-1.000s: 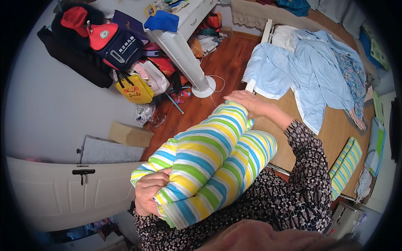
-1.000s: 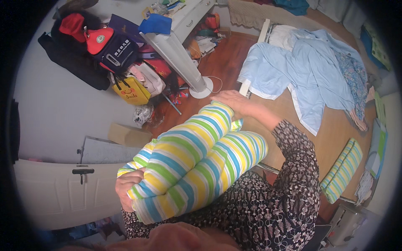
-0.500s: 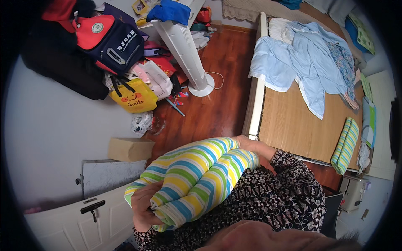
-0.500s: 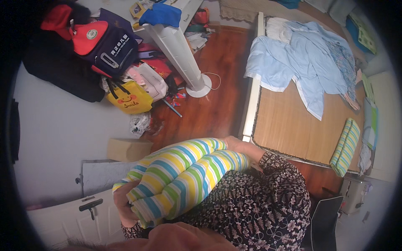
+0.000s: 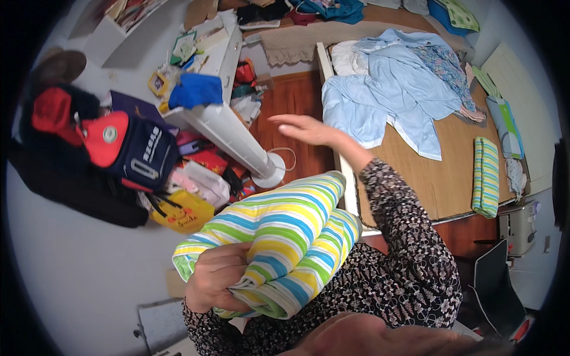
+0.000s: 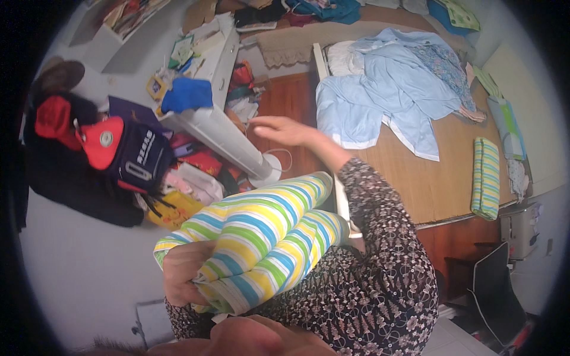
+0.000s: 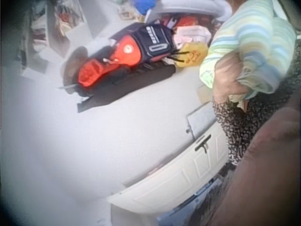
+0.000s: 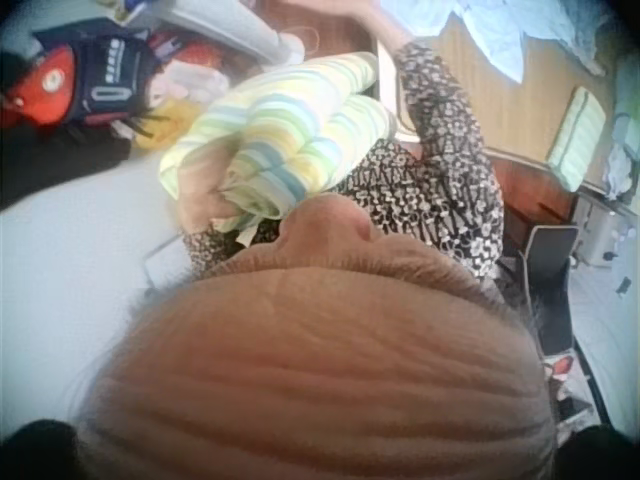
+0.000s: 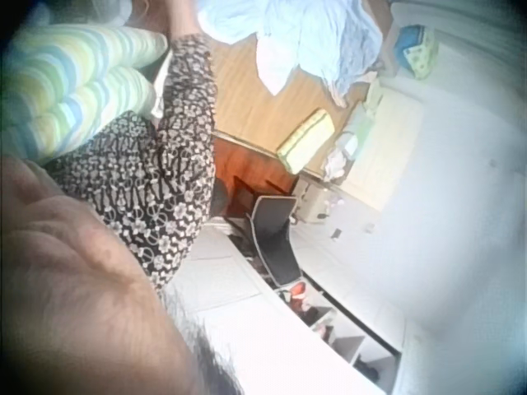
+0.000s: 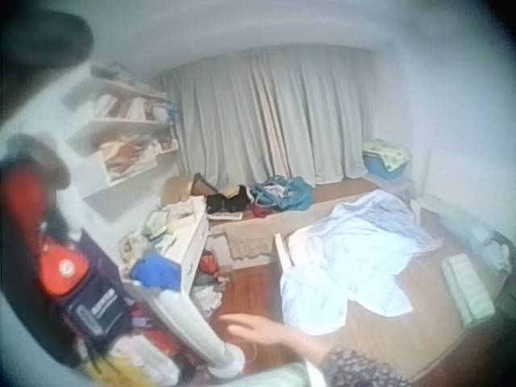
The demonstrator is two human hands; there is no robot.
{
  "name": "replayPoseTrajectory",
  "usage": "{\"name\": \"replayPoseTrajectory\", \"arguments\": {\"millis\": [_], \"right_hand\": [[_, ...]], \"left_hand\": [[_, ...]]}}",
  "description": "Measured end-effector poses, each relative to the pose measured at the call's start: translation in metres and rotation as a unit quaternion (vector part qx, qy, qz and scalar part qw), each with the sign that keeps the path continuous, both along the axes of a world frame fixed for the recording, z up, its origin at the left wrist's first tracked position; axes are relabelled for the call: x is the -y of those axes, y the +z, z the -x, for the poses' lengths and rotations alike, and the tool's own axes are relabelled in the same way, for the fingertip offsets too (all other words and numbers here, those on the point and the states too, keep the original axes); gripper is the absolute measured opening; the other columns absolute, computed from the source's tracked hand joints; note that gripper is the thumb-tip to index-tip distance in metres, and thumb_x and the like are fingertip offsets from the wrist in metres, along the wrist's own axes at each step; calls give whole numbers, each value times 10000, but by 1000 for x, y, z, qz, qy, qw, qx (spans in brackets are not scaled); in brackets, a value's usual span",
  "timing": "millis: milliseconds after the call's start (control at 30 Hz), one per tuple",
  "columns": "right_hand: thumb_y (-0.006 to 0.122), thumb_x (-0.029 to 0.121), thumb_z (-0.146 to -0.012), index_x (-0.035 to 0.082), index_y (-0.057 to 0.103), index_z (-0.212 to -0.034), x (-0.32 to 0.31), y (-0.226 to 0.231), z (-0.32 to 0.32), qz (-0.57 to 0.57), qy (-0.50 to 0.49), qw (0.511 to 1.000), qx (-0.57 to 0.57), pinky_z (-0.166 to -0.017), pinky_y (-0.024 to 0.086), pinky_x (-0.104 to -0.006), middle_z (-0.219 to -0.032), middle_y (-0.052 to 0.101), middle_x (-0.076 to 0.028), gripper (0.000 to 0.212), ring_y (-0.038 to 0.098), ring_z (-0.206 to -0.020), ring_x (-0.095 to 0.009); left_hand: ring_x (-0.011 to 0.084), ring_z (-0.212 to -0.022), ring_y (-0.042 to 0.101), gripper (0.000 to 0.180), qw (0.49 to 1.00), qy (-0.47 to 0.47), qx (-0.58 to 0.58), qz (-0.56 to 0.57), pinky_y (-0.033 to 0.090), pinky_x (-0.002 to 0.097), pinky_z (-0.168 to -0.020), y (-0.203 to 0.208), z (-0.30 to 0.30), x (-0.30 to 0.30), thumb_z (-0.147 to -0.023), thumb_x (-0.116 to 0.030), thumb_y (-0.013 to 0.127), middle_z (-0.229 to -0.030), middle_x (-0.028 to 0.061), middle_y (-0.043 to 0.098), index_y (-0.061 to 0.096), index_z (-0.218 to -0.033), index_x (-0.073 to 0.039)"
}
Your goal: The person folds a striped and green blanket on a bed, smooths it out, and then places it into a blue storage bag.
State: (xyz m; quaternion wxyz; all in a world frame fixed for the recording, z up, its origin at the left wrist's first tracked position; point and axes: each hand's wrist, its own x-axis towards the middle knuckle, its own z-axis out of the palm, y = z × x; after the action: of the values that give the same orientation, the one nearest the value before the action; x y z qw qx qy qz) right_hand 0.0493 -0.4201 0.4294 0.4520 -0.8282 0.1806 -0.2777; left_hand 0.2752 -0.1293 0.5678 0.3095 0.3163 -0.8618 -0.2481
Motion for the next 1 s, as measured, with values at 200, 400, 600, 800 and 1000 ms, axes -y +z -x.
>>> {"name": "replayPoseTrajectory", "arguments": {"millis": [200,400,600,800,1000], "right_hand": [[511,411,-965,-6,470,-1357,-65,-62,-35,-171,126,977,30,-1040,383,-352,-1346,528,-143,573,489,-1245,-219],[538,423,-940,-6,449,-1369,-20,-82,24,-273,71,959,-8,-1050,368,-352,-1360,511,-142,613,474,-1259,-223],[566,435,-915,-6,428,-1382,29,-68,15,-292,34,956,3,-1061,353,-352,-1374,494,-140,657,458,-1272,-228],[593,447,-890,-6,408,-1395,75,-52,-12,-298,-46,953,23,-1071,339,-353,-1388,478,-138,703,442,-1286,-232],[621,459,-865,-6,387,-1408,132,-41,-16,-328,-122,934,69,-1082,324,-353,-1402,461,-136,752,426,-1300,-236]], "left_hand": [[318,-636,606,305,999,11,22,-38,547,409,-768,50,-7,68,-527,-128,773,-704,152,601,610,-722,41],[353,-821,593,494,985,24,147,-90,505,412,-794,78,1,187,-525,-171,782,-878,152,593,605,-944,22],[361,-1281,430,947,950,-45,290,-109,286,532,-1082,104,-10,252,-649,-321,827,-1356,186,456,347,-1415,-39],[342,-1282,434,978,946,-113,304,25,271,531,-1091,90,-34,342,-620,-354,837,-1324,182,495,354,-1421,-65],[314,-1128,540,780,939,-204,258,98,286,529,-1083,75,-28,440,-682,-319,780,-1154,157,575,454,-1331,-35]]}}
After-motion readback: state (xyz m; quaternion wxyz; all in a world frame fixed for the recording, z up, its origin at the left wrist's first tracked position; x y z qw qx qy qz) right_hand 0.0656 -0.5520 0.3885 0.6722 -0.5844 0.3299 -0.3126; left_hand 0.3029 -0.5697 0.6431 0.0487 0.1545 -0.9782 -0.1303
